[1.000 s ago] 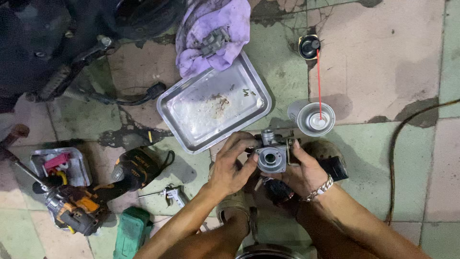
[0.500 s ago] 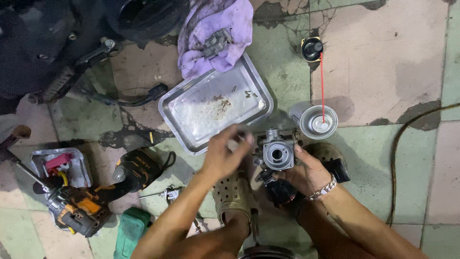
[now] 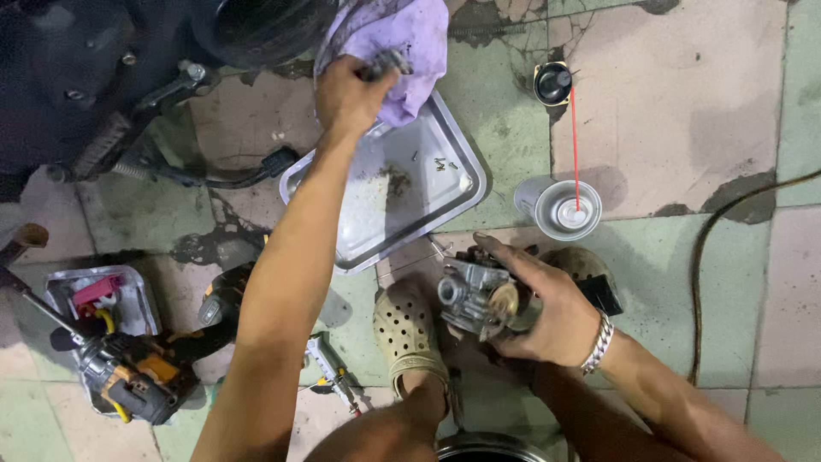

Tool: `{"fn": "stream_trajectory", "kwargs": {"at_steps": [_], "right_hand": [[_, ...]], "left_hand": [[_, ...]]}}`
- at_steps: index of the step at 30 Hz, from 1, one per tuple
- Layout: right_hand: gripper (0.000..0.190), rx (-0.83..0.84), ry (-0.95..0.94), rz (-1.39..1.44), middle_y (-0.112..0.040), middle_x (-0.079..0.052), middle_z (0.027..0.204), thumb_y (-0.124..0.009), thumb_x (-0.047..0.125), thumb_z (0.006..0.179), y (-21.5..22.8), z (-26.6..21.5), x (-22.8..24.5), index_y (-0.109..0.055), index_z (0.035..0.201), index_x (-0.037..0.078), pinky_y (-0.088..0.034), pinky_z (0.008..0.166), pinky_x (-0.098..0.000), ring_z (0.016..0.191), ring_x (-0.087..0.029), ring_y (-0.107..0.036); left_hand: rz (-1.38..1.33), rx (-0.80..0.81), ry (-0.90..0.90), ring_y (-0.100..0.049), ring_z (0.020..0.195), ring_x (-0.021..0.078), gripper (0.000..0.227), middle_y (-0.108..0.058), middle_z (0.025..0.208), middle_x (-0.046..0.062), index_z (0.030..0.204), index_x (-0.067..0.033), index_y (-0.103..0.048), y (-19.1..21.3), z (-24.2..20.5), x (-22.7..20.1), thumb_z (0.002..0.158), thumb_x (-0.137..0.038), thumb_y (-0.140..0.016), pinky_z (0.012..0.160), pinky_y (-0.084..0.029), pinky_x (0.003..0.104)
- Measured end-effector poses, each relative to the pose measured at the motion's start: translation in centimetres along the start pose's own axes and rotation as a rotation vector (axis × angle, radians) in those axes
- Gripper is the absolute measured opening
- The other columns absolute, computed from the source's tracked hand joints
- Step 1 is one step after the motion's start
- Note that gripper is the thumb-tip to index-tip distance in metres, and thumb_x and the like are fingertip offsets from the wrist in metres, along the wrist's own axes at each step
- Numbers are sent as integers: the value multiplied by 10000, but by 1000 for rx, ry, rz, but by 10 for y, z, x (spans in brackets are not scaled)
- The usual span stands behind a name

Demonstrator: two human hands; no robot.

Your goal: The person disassembles a carburetor, uses an air hose and cleaning spray to clean the internal components and the throttle slide, and reassembles the unit while sitting on the floor.

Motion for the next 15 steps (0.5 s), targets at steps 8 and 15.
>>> {"fn": "stream_trajectory", "kwargs": {"at_steps": [8,15], "right_hand": [[1346,-61,192,-185,-366,-293,1554,-972,218,538,-4,-4,19,-128,1561,-15,-433,1116,-448,1411,-457,-430],[1369,-80,174,-157,-354,-267,1527,-967,282,582,-13,-3,16,-76,1579,-9,-451,1120,-450,1369,-423,-510]], "left_hand": [[-1484,217,111,-609,1220,252,564,-689,1291,113,1288,-47,-679,32,-168,19,956,-501,-645,1095,-425,468],[-1756,392,344,-591,1165,261,434,-670,1244,96,1306,-45,-628,9,-275,-13,1038,-383,-575,1052,-458,430]]}}
Point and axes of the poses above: each hand's wrist, its own z-axis towards the middle knuckle, its own y-axis out of the back of the hand, x = y × z, the point moved 4 cm from there along z, towards the middle knuckle
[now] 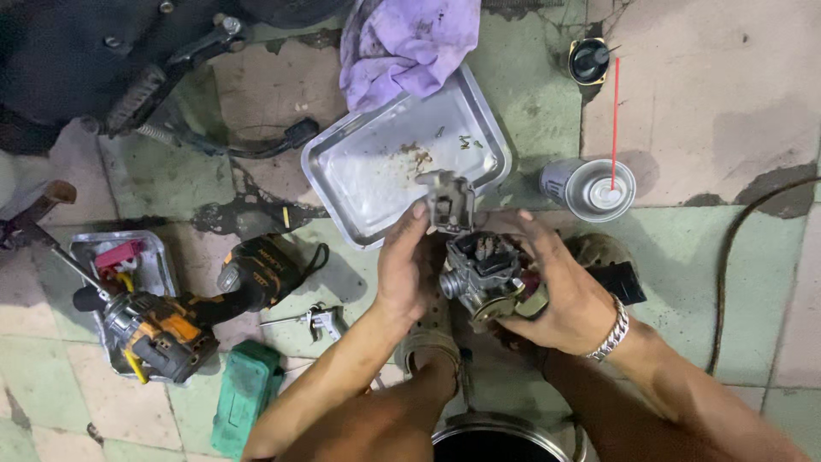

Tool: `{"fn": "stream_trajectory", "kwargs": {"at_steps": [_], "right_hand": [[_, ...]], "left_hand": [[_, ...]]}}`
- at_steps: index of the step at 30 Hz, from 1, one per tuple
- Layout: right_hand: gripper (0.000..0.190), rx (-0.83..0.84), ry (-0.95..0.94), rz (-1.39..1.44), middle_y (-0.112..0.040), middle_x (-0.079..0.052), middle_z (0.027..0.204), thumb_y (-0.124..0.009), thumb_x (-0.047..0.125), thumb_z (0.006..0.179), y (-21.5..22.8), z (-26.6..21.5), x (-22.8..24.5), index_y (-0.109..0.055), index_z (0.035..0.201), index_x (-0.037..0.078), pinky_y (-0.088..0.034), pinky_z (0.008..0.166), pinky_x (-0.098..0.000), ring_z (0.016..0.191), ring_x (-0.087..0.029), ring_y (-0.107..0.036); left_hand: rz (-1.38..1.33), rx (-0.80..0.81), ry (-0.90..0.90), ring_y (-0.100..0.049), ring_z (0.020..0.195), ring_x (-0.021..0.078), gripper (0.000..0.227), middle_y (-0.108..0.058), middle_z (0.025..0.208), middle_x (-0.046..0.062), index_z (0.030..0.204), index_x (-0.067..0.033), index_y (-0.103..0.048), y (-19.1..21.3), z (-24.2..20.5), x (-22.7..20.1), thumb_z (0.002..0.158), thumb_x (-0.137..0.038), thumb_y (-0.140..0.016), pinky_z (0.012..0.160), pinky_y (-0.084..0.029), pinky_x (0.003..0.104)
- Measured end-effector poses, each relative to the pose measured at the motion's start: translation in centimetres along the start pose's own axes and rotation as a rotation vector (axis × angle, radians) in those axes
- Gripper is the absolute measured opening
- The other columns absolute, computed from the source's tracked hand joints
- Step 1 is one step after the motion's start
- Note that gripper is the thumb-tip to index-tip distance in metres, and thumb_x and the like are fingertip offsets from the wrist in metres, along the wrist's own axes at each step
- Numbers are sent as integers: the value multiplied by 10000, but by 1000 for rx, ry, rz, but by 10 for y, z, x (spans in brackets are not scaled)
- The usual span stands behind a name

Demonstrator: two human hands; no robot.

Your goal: The person disassembles a carburetor, uses an air hose and cleaning spray to clean the internal components and the throttle slide, and reassembles the unit while sitting on the floor.

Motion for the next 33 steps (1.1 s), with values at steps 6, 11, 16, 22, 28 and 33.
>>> {"fn": "stream_trajectory", "kwargs": {"at_steps": [6,11,16,22,28,33], "right_hand": [[1339,-206,-67,-45,-436,-258,1523,-998,253,434,18,11,11,-275,1532,0,-428,1124,-449,1364,-408,-523],[1235,-91,-268,129,-559,-183,1478,-990,237,483,13,15,-1,-361,1527,36,-492,1085,-395,1333,-301,-604],[1260,-105,-4,202,-300,-304,1637,-937,262,630,9,14,4,-194,1596,-57,-423,1152,-424,1487,-396,-373],[1099,-9,-189,349,-523,-217,1547,-921,202,719,5,9,9,-286,1589,-19,-490,1108,-405,1372,-311,-595],[1170,20,-345,152,-605,-169,1348,-1012,271,541,3,11,1,-359,1477,17,-531,1000,-334,1208,-213,-637],[1137,53,-337,562,-622,-136,1386,-936,145,638,-2,9,0,-283,1557,-4,-524,1035,-350,1223,-192,-634]], "left_hand": [[-324,40,-32,-642,1134,320,470,-671,1253,116,1330,-50,-598,-14,1,-1,1047,-405,-472,1007,-463,404],[-389,62,-126,-643,1115,322,457,-684,1232,146,1328,-14,-601,-16,11,-5,1100,-389,-471,985,-485,434],[-338,48,-85,-682,1053,338,538,-702,1158,170,1295,-4,-606,2,16,-4,1062,-471,-480,947,-533,444],[-616,74,-5,-709,995,333,579,-710,1218,234,1354,38,-594,-5,21,-3,1126,-480,-473,715,-554,286],[-465,-21,43,-705,931,290,615,-693,1133,211,1287,-15,-590,-6,22,9,1013,-547,-444,831,-617,388],[-496,94,71,-682,1094,345,587,-679,1278,229,1380,34,-587,6,23,18,1126,-485,-486,878,-534,373]]}}
Point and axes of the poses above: each hand's wrist, its own z-axis towards the middle knuckle, its own y-axis out of the back of the hand, x = y × z, the point moved 4 cm from there along z, towards the middle knuckle
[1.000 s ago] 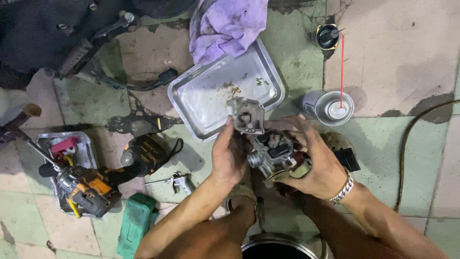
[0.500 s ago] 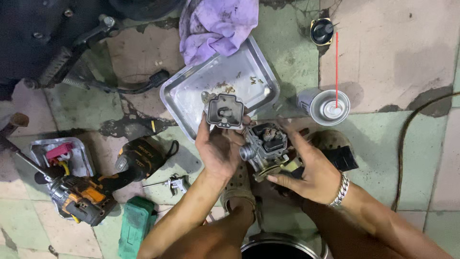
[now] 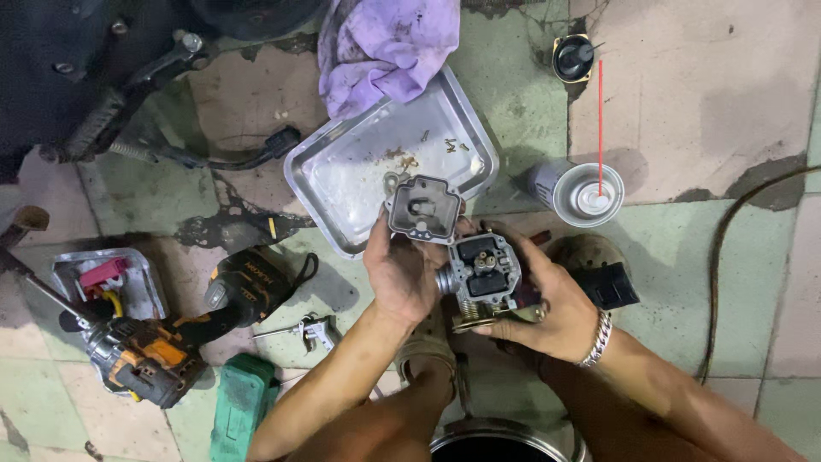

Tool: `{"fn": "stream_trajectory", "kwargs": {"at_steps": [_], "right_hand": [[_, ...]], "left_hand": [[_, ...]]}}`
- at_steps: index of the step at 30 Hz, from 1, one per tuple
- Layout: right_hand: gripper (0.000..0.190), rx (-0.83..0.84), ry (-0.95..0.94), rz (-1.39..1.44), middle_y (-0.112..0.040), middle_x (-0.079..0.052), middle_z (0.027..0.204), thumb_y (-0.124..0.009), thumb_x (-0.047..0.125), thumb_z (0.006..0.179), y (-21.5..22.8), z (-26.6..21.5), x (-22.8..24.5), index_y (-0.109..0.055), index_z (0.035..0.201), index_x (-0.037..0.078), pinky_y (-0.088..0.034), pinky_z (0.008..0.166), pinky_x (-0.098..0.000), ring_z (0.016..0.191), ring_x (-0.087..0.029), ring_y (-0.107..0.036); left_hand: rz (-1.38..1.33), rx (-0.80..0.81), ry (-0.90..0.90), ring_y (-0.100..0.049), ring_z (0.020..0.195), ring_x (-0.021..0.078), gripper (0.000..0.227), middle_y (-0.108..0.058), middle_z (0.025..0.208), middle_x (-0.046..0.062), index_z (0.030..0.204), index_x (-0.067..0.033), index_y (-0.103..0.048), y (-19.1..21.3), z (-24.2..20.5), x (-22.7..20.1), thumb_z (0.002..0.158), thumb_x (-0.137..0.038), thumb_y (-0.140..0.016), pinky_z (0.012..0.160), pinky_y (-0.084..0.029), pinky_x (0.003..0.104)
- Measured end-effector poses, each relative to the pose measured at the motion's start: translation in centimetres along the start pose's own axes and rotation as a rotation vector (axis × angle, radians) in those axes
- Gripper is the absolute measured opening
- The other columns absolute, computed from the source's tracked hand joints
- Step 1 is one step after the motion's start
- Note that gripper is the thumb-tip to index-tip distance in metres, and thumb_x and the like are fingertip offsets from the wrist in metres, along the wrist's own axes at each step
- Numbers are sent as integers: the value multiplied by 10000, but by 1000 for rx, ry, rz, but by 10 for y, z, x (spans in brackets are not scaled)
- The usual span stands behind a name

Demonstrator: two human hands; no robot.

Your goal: The person disassembles a carburetor, uses an air hose and cleaning spray to clean the internal components and the throttle slide, and reassembles the unit while sitting on the floor.

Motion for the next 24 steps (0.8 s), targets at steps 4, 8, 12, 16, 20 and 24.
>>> {"fn": "stream_trajectory", "kwargs": {"at_steps": [4,8,12,16,20,24], "right_hand": [[1116,-12,51,15,-628,-162,1392,-938,178,647,1,1,4,-312,1552,-13,-516,1046,-358,1231,-222,-634],[1058,-186,62,-489,-615,-210,1319,-951,325,593,13,3,3,-427,1452,-3,-510,1004,-407,1199,-319,-637],[1077,-251,130,-612,-580,-270,1306,-926,364,591,14,0,8,-436,1472,-15,-494,995,-464,1180,-407,-612],[1056,-240,84,-633,-589,-255,1260,-929,366,593,15,0,10,-443,1452,-10,-502,981,-461,1147,-409,-614],[1059,-237,67,-629,-590,-259,1250,-929,321,577,15,-2,11,-438,1456,-11,-498,986,-461,1152,-418,-595],[1046,-241,90,-649,-560,-278,1314,-921,277,560,17,-3,11,-443,1447,-7,-490,1004,-459,1195,-420,-575]], "left_hand": [[172,62,24,-667,1130,351,625,-657,1283,170,1365,-32,-579,-11,-1,-6,973,-518,-568,1043,-533,492],[961,403,-222,-599,1285,310,632,-640,1371,146,1433,-42,-588,-51,-11,-43,933,-357,-812,1175,-462,468],[1647,676,-404,-679,1326,275,630,-670,1395,101,1381,-83,-622,-94,-28,-56,839,-248,-899,1174,-543,407],[1729,742,-514,-678,1300,265,634,-684,1370,89,1356,-87,-627,-107,-26,-45,825,-282,-914,1154,-545,393],[1700,663,-409,-677,1309,270,587,-667,1389,106,1365,-86,-633,-106,-28,-45,850,-215,-882,1144,-548,378],[1665,668,-315,-668,1337,262,597,-664,1406,102,1379,-87,-633,-107,-26,-46,841,-179,-875,1160,-534,380]]}}
Point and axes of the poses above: each hand's wrist, its own z-axis towards the middle knuckle, its own y-axis out of the back of the hand, x = y × z, the point moved 4 cm from there along z, towards the middle knuckle
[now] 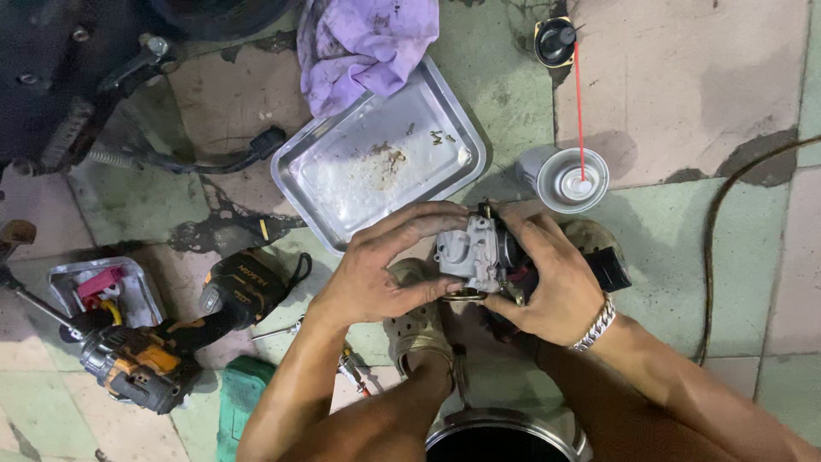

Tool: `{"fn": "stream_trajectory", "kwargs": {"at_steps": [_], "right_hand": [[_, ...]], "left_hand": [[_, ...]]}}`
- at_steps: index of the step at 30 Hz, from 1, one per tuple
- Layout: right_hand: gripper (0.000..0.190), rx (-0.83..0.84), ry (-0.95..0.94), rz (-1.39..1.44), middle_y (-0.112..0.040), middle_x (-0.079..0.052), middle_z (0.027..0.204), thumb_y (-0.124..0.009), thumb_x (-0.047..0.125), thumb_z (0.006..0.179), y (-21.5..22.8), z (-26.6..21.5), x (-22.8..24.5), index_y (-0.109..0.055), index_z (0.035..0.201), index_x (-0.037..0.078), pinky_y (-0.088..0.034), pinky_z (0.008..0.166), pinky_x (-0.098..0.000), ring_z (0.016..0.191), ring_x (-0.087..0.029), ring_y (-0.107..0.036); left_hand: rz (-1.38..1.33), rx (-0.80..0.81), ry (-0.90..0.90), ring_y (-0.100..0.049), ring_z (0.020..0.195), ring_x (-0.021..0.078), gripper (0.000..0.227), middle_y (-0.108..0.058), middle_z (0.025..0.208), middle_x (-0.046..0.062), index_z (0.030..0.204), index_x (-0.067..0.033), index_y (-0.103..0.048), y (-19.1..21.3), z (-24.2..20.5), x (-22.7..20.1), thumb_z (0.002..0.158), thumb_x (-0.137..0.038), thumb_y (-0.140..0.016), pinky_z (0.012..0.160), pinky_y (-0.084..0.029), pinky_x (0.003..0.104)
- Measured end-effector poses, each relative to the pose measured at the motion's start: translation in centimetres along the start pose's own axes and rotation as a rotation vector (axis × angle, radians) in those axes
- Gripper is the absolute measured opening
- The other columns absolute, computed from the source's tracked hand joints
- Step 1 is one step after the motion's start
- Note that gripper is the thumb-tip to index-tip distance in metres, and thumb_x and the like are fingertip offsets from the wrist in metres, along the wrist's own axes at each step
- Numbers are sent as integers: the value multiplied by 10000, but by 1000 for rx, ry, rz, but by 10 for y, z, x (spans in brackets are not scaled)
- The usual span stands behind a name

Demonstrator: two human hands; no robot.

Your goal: The person disassembles a carburetor, uses an air hose and cleaning spray to clean the internal components and the throttle slide, and reassembles the unit while sitting on the floor.

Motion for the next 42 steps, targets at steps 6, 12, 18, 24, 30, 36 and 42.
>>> {"fn": "stream_trajectory", "kwargs": {"at_steps": [6,12,18,24,30,36,42], "right_hand": [[1038,-18,63,81,-591,-246,1379,-910,250,603,-2,-3,-5,-436,1491,-6,-527,999,-443,1208,-396,-639],[1064,-9,-87,131,-645,-234,1304,-960,265,550,-10,-5,-14,-444,1442,-4,-595,783,-359,1051,-317,-712],[1073,57,-125,210,-705,-183,1204,-948,299,565,-11,-2,-13,-436,1459,2,-594,806,-346,1019,-247,-749],[1004,50,-13,309,-701,-199,1266,-937,276,625,-6,1,0,-455,1463,6,-554,970,-359,1150,-255,-723],[1001,63,-51,297,-706,-196,1242,-945,269,614,-5,4,1,-467,1455,11,-558,942,-355,1123,-249,-728],[1024,133,-198,334,-753,-128,1174,-938,288,579,-5,1,-11,-473,1463,63,-587,882,-329,1007,-209,-772],[1296,-7,209,197,-378,-306,1584,-965,296,597,-2,4,-16,-211,1574,-101,-371,1149,-441,1448,-334,-411]], "left_hand": [[75,78,-9,-606,1365,291,705,-614,1448,112,1416,-103,-580,0,2,-7,782,-174,-880,1152,-501,396],[106,21,49,-635,1371,267,698,-636,1458,87,1439,-149,-585,-5,2,-11,810,-212,-882,1160,-537,375],[82,16,130,-650,1335,272,676,-651,1426,98,1415,-128,-616,-4,-1,-7,809,-245,-891,1124,-539,383],[126,-14,134,-674,1296,257,648,-686,1372,97,1381,-105,-637,-3,-1,-9,804,-255,-891,1107,-540,376],[133,-5,125,-679,1293,260,656,-685,1377,101,1391,-107,-625,0,2,-10,809,-253,-892,1102,-543,373],[146,-10,179,-681,1270,269,687,-670,1386,103,1408,-124,-622,-6,2,-13,791,-241,-900,1088,-546,382],[218,-87,-27,-657,1261,284,882,-620,1442,125,1495,-103,-472,-11,-8,-16,739,-183,-919,1089,-553,396]]}}
Point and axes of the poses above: each hand's wrist, its own z-axis towards the middle knuckle, its own y-axis out of the back of the hand, x = y × z, the point moved 4 cm from there along z, towards the middle knuckle
